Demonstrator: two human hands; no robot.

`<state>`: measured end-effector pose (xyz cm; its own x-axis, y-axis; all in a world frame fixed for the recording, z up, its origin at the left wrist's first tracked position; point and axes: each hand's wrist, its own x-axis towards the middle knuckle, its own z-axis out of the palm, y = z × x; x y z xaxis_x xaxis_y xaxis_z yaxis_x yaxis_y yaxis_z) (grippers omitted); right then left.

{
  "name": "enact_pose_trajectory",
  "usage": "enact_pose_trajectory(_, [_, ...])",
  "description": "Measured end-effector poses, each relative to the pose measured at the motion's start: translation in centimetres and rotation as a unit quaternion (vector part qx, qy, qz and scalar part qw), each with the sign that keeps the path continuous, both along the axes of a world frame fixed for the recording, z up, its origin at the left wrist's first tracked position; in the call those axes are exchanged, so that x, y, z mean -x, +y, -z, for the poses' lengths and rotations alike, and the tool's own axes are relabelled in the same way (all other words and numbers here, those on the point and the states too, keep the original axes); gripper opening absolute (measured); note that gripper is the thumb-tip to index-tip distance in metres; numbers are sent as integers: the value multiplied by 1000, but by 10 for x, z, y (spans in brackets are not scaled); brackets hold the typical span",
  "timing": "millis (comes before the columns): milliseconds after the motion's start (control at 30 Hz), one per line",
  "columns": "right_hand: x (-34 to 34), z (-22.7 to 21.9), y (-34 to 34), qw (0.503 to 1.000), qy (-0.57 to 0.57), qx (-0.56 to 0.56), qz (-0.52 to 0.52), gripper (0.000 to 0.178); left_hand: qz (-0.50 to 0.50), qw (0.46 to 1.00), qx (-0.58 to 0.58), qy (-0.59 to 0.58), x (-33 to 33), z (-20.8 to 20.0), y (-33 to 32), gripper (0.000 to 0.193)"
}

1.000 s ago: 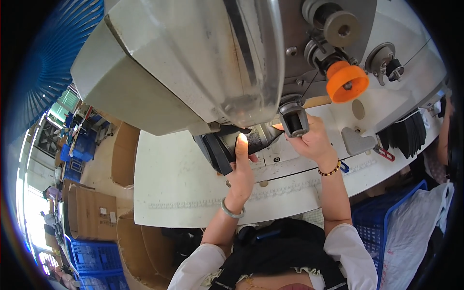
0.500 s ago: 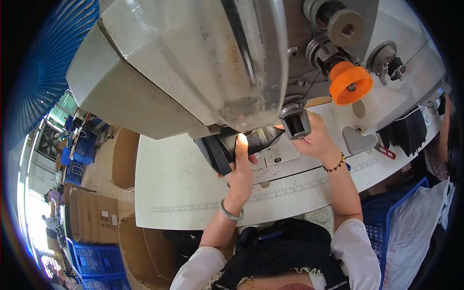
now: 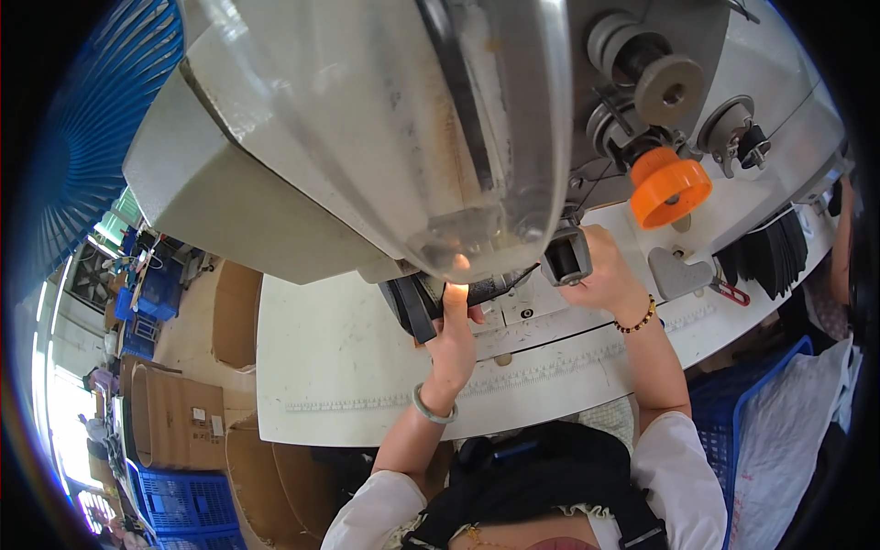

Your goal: Stitching components of a black shoe upper using an industrial sewing machine.

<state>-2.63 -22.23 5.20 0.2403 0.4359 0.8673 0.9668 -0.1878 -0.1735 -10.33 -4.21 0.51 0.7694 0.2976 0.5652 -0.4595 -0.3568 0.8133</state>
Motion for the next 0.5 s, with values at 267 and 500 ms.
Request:
enact_pose_trajectory(267, [2,-2,2,999,35,-12,7,25,1,998,63,13,-2,-11,-5,21])
enact_pose_trajectory(500, [7,3,4,998,47,-18,38,22,54,967,243,46,-5,-21,-6,15])
